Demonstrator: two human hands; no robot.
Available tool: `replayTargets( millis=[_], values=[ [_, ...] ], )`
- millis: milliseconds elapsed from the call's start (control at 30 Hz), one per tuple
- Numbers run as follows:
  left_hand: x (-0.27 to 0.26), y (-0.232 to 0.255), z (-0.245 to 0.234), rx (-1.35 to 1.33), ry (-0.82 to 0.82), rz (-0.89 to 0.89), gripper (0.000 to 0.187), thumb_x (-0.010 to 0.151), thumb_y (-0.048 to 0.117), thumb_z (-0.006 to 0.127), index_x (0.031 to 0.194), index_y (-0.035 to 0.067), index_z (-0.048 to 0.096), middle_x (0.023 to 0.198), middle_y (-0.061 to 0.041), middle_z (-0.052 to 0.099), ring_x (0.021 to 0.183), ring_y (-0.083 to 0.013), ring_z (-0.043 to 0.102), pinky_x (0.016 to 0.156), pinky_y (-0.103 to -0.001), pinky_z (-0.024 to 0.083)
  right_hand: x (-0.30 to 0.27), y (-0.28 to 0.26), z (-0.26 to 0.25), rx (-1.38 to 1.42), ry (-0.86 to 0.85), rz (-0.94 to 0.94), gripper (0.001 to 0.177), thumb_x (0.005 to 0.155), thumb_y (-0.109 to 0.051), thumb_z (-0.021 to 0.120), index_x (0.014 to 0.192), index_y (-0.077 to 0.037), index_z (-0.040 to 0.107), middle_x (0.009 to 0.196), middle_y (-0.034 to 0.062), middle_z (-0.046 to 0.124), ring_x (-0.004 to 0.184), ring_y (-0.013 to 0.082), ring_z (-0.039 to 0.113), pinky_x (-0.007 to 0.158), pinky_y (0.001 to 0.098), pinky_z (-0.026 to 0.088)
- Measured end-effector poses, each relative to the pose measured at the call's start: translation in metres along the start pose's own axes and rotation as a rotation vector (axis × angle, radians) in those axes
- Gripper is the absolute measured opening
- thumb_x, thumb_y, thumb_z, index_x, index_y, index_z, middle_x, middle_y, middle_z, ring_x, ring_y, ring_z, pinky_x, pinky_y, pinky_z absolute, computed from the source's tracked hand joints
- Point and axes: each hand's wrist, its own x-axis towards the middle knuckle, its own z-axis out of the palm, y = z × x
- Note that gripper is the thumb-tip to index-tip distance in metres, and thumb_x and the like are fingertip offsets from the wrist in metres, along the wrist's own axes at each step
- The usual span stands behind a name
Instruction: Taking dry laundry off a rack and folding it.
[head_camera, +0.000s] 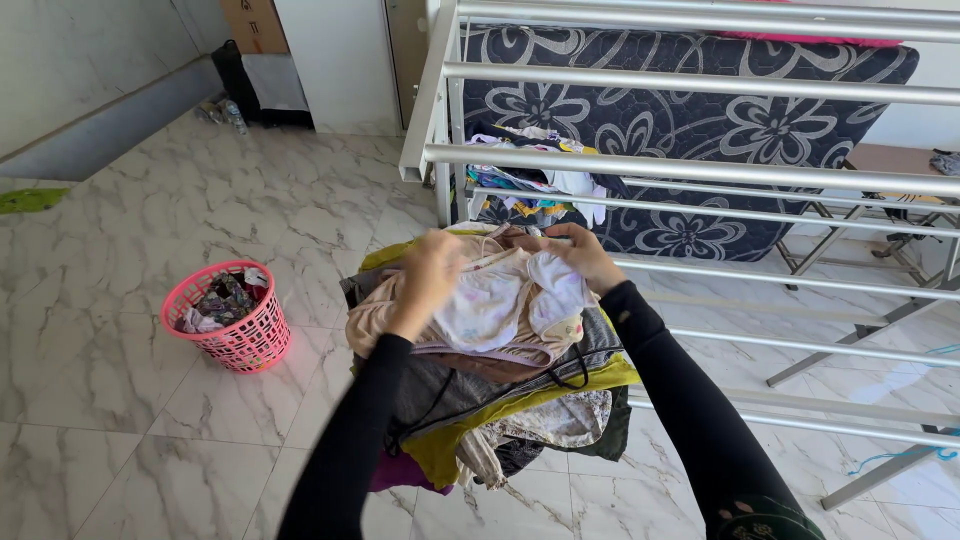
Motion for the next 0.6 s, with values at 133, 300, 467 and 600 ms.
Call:
replayTargets(
  millis=[133,300,467,600],
  values=[
    [-0.047,0.002,0.077,0.171,-0.229,0.148,0.057,0.098,0.054,0.063,0.137,0.012,0.059,0.157,-0.017,0.044,0.147,-0.0374,0.032,0.114,-0.069,0.014,-0.022,-0.012,0.0,0.147,-0.067,-0.016,0.027,0.095,-0.009,0.073,0.119,-0.001,0.065,0.099,0.0028,0.071,0.085,0.0068,0.065,0.073,0.0223,0.053],
    [-0.04,0.017,0.072,0.144,-0.656,-0.124,0.071,0.102,0.065,0.042,0.156,0.02,0.031,0.17,-0.011,0.012,0.154,-0.0331,0.003,0.116,-0.066,-0.002,-0.047,-0.042,-0.005,0.223,-0.214,-0.192,0.02,0.09,0.006,0.071,0.106,-0.004,0.065,0.099,-0.0021,0.07,0.09,0.0051,0.068,0.082,0.0207,0.055],
    [-0.004,0.047,0.022,-0.701,-0.372,-0.145,0.067,0.101,0.053,0.052,0.155,0.015,0.043,0.162,-0.012,0.04,0.152,-0.0267,0.032,0.119,-0.047,0.029,-0.066,-0.064,0.006,0.081,-0.185,-0.299,0.021,0.088,0.009,0.075,0.094,-0.006,0.062,0.092,-0.0036,0.067,0.085,0.0024,0.064,0.077,0.0191,0.052],
    [0.006,0.072,0.006,-0.747,-0.329,-0.022,0.031,0.099,0.03,0.071,0.111,0.003,0.076,0.088,-0.011,0.074,0.072,-0.0142,0.061,0.062,-0.025,0.046,-0.086,-0.078,0.018,0.044,-0.221,-0.364,0.023,0.089,0.005,0.077,0.089,-0.008,0.057,0.088,-0.0065,0.061,0.082,-0.0003,0.057,0.073,0.0175,0.048]
  ],
)
